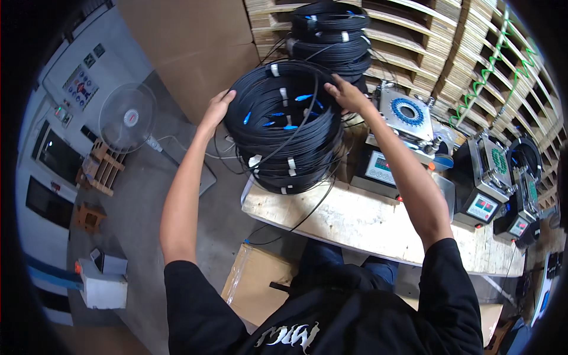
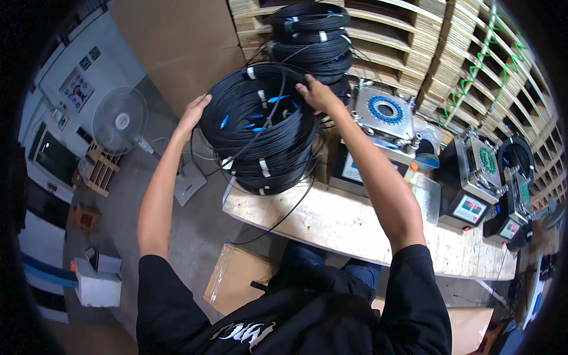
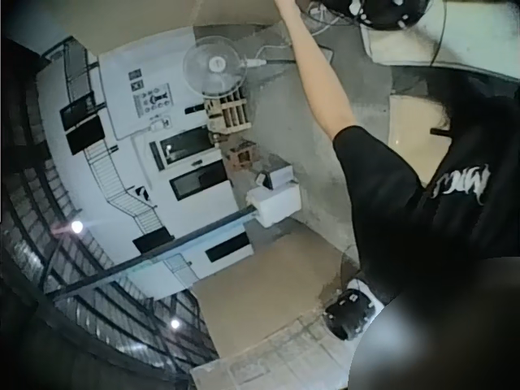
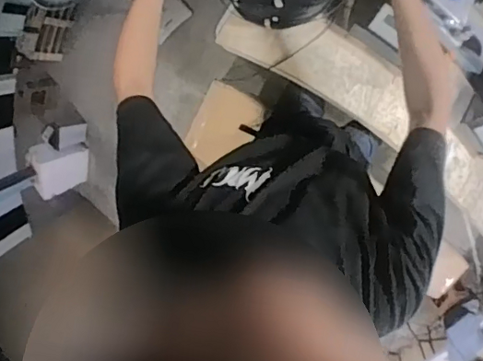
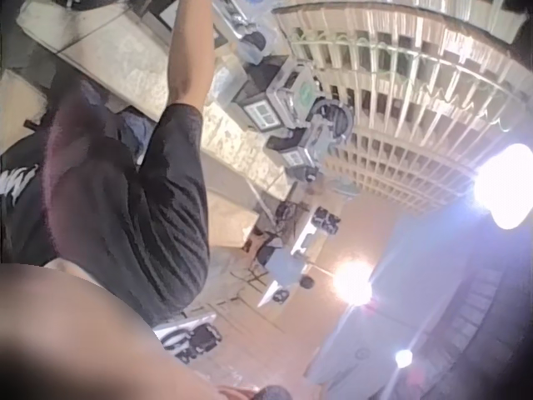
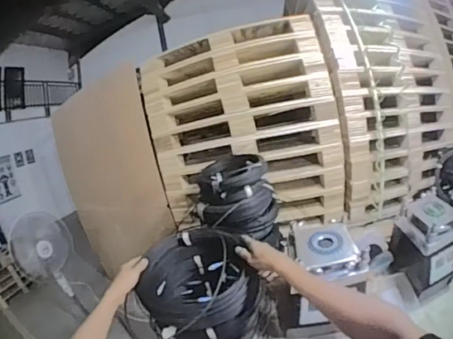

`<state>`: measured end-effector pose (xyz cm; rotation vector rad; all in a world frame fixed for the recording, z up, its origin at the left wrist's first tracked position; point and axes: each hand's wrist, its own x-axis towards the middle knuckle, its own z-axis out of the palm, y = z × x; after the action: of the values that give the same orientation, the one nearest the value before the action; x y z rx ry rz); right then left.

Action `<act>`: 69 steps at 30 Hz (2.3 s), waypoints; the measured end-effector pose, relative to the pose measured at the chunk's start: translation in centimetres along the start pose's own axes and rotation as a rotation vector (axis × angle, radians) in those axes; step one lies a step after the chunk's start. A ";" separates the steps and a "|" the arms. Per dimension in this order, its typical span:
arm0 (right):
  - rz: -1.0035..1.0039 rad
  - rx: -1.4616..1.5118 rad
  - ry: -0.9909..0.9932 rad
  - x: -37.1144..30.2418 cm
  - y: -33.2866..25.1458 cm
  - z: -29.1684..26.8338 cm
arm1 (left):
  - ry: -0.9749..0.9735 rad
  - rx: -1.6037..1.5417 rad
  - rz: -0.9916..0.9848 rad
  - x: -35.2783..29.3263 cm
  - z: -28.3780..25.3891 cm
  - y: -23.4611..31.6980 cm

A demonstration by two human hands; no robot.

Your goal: Testing fiber optic cable coils by connecting them to an electronic test fixture and checking connections.

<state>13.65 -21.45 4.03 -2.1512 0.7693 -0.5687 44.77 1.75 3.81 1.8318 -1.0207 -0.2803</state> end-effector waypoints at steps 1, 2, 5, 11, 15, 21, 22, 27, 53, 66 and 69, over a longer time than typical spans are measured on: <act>-0.104 -0.029 0.039 -0.6 1.5 -0.7 | 0.008 0.000 0.027 0.4 0.7 0.5; -0.080 -0.007 -0.018 -2.0 1.2 -0.9 | 0.015 0.006 0.043 0.4 0.6 0.0; -0.143 0.151 -0.103 -7.5 2.3 -1.4 | 0.097 0.209 0.125 0.4 1.0 0.4; -0.247 0.298 -0.155 -21.4 5.7 -5.4 | -0.043 0.376 0.251 5.6 -4.3 -5.6; -0.057 0.221 -0.081 -31.5 13.4 -8.3 | -0.130 0.381 0.206 8.5 -4.3 -7.5; 0.364 0.358 -0.143 -45.2 25.6 -10.3 | -0.233 0.692 0.033 7.3 -3.8 -4.1; 0.345 0.334 -0.081 -47.7 28.3 -10.5 | -0.257 0.752 0.005 7.5 -3.5 -2.3; 0.950 0.573 0.127 -59.1 28.7 -19.0 | -0.566 1.004 -0.511 7.8 1.8 14.2; 1.071 -0.190 1.343 -81.0 68.1 -81.1 | -1.375 -0.032 1.741 -33.5 105.1 91.0; 1.159 -0.168 1.077 -78.9 70.8 -84.7 | -1.575 0.159 1.426 -42.1 134.4 88.0; 1.013 -0.585 1.254 -75.4 67.5 -86.6 | -1.324 0.056 1.320 -32.4 130.7 91.1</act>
<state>-116.04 -49.93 -7.19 -1.2623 2.7103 -1.1673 -99.48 -73.16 8.07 0.4579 -2.8401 -0.6197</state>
